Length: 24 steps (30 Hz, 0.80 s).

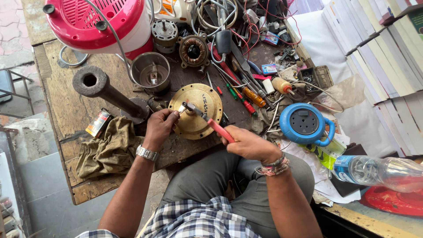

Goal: The person disassembles a small electrical motor by removing screws and detaching the housing. They use a screwdriver and pliers to separate the components and inspect the internal copper windings.

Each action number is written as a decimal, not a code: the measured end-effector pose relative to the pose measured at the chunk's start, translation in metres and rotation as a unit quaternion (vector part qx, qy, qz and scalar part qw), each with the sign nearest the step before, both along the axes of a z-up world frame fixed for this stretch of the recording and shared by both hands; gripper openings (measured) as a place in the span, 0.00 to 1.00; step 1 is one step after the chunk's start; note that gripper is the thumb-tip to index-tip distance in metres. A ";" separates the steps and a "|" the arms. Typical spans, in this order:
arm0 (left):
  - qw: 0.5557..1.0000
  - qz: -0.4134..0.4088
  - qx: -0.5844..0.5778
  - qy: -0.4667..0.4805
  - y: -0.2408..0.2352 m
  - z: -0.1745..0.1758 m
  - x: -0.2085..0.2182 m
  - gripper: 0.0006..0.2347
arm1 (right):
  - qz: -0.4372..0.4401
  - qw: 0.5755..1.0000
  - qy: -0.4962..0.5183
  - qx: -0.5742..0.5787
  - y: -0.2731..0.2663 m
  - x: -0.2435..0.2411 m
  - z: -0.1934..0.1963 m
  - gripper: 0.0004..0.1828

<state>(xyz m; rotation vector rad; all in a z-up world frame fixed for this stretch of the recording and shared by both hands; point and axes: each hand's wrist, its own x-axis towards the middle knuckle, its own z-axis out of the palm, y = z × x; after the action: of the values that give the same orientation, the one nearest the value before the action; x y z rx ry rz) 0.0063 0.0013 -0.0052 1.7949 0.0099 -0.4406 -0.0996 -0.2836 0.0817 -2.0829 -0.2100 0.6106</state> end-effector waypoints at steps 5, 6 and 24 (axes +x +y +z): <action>1.000 -0.003 -0.005 -0.015 0.002 -0.001 0.003 0.10 | 0.013 0.999 0.030 -0.011 0.000 0.000 0.003 0.11; 1.000 -0.003 0.000 -0.010 0.002 0.000 0.002 0.10 | 0.011 0.999 0.032 -0.012 0.003 0.000 0.000 0.11; 0.987 -0.057 0.071 -0.131 0.000 0.021 -0.012 0.09 | -0.091 0.996 0.015 -0.009 0.048 0.001 -0.025 0.13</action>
<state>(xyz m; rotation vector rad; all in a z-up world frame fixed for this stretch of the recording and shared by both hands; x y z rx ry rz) -0.0057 0.0012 0.0162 1.9899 -0.2513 -0.2861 -0.0991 -0.2352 0.0563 -2.0815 0.0020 0.5345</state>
